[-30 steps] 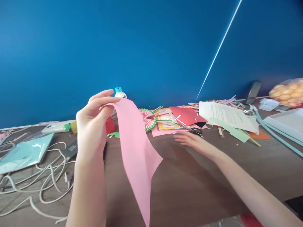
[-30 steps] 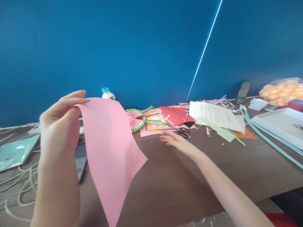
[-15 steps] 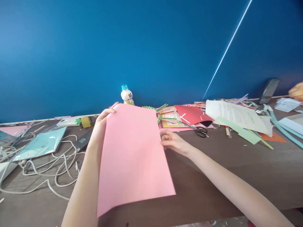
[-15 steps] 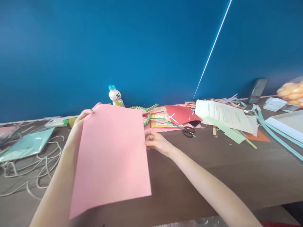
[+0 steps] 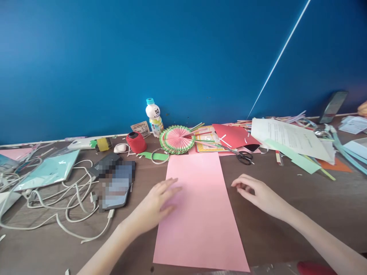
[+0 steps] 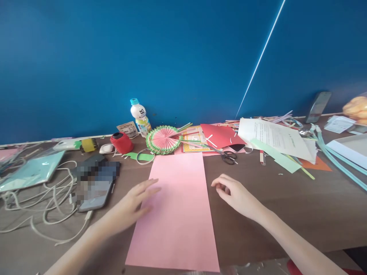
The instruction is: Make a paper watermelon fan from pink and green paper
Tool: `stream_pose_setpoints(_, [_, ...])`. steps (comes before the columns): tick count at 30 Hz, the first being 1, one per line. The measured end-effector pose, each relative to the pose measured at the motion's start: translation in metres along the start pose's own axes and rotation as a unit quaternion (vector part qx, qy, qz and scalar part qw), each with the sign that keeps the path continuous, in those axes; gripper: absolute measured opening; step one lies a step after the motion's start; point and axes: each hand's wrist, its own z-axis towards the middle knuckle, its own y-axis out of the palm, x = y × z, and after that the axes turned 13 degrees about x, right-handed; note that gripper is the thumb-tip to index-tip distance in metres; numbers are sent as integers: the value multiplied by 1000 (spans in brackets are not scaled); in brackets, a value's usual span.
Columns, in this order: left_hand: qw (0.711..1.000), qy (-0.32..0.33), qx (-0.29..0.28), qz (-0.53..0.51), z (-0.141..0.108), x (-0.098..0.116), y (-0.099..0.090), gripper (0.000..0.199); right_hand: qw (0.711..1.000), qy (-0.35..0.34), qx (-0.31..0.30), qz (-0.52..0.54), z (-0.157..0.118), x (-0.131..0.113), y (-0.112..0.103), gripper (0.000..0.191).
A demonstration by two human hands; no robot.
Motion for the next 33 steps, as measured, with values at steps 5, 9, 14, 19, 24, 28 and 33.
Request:
stream_pose_setpoints(5, [999,17,-42,20,-25,8,20,61,985,-88,-130,-73,-14,-13,-2,51])
stream_pose_setpoints(9, [998,4,-36,43,-37,6,24,59,961,-102,-246,-81,-30,-23,9,77])
stream_pose_setpoints(14, [998,1,-42,51,-43,8,23,61,965,-105,-219,-97,-51,-16,18,99])
stream_pose_setpoints(19, [996,11,-61,57,-43,18,29,60,954,-192,-180,-147,-72,-7,19,81])
stream_pose_setpoints(24, [996,23,-72,48,-39,26,33,57,947,-231,-127,-182,-81,-10,15,36])
stream_pose_setpoints(28, [997,7,-70,-19,-36,27,29,48,973,-188,-71,-111,-68,-16,15,25])
stream_pose_setpoints(33, [977,-140,8,-162,-35,22,23,47,996,-36,74,-22,-32,-18,16,29])
